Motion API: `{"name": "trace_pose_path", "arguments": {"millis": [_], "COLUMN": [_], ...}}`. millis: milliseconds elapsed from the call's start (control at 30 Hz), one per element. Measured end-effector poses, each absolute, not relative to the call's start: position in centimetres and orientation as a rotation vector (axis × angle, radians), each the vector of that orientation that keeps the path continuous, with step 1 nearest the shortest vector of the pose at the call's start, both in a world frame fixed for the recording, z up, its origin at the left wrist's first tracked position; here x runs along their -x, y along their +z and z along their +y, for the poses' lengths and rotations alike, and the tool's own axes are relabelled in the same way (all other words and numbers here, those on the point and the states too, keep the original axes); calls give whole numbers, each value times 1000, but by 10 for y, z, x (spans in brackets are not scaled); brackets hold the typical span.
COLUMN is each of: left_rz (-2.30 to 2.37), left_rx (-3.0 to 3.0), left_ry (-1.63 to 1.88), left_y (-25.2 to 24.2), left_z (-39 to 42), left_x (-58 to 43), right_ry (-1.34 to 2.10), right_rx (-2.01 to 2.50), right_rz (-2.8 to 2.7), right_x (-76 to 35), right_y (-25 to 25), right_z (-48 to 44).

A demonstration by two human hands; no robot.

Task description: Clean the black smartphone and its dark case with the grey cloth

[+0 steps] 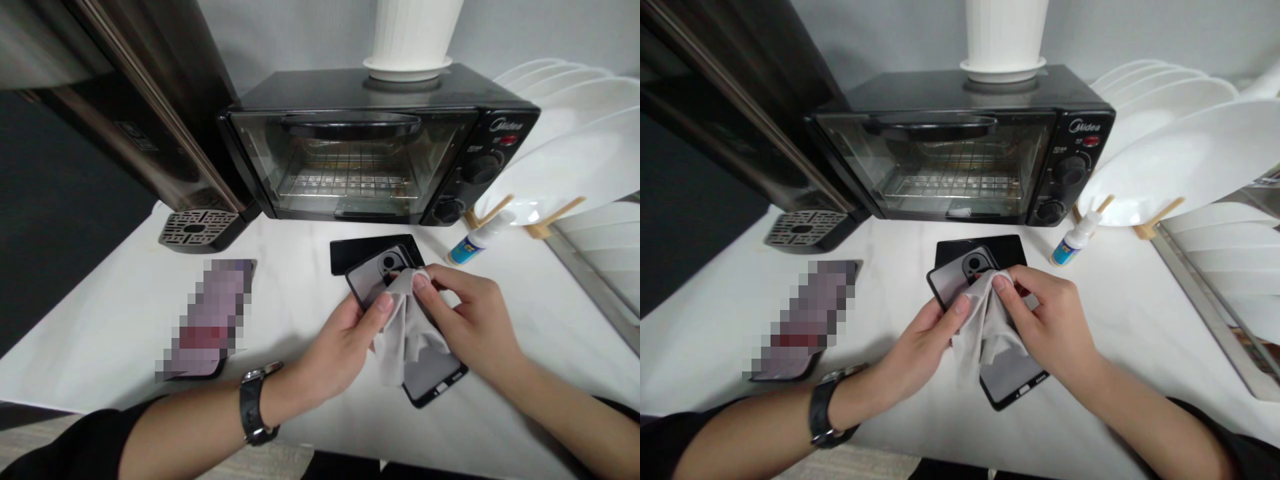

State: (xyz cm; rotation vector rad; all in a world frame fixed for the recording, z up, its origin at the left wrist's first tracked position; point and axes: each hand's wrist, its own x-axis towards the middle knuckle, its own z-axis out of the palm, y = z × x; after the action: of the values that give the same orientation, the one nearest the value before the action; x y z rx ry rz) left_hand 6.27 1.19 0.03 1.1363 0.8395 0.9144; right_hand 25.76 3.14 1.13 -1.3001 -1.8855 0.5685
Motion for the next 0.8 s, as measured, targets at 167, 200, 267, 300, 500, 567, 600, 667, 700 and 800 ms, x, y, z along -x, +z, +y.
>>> {"name": "trace_pose_path", "arguments": {"millis": [167,200,267,300,500,567,600,667,700,800], "left_rz": [932,941,962,971,807,733,706,668,652,601], "left_rx": [-1196,-1201,-1177,-1146,-846,-823,-833,-852,-852,-799], "left_ry": [998,1021,1052,1060,1007,941,904,835,793,605], "left_y": [-6,-7,-7,-6,-3,-3,-3,-4,-3,-1], "left_z": [9,9,10,10,13,13,13,12,12,10], "left_x": [-63,-63,-63,-63,-66,-67,-67,-67,-67,-64], "right_ry": [779,843,938,968,840,734,700,643,616,591], "right_rx": [1300,1283,1245,1222,1134,1133,1123,1102,1102,1141], "right_rz": [-1958,-1959,-1954,-1956,-1865,-1805,-1795,-1806,-1801,-1645], "right_x": [-255,-255,-254,-254,-253,-252,-252,-253,-254,-255], "right_y": [11,11,10,10,4,4,4,6,7,7], "right_z": [34,34,34,34,34,34,34,33,32,30]}}
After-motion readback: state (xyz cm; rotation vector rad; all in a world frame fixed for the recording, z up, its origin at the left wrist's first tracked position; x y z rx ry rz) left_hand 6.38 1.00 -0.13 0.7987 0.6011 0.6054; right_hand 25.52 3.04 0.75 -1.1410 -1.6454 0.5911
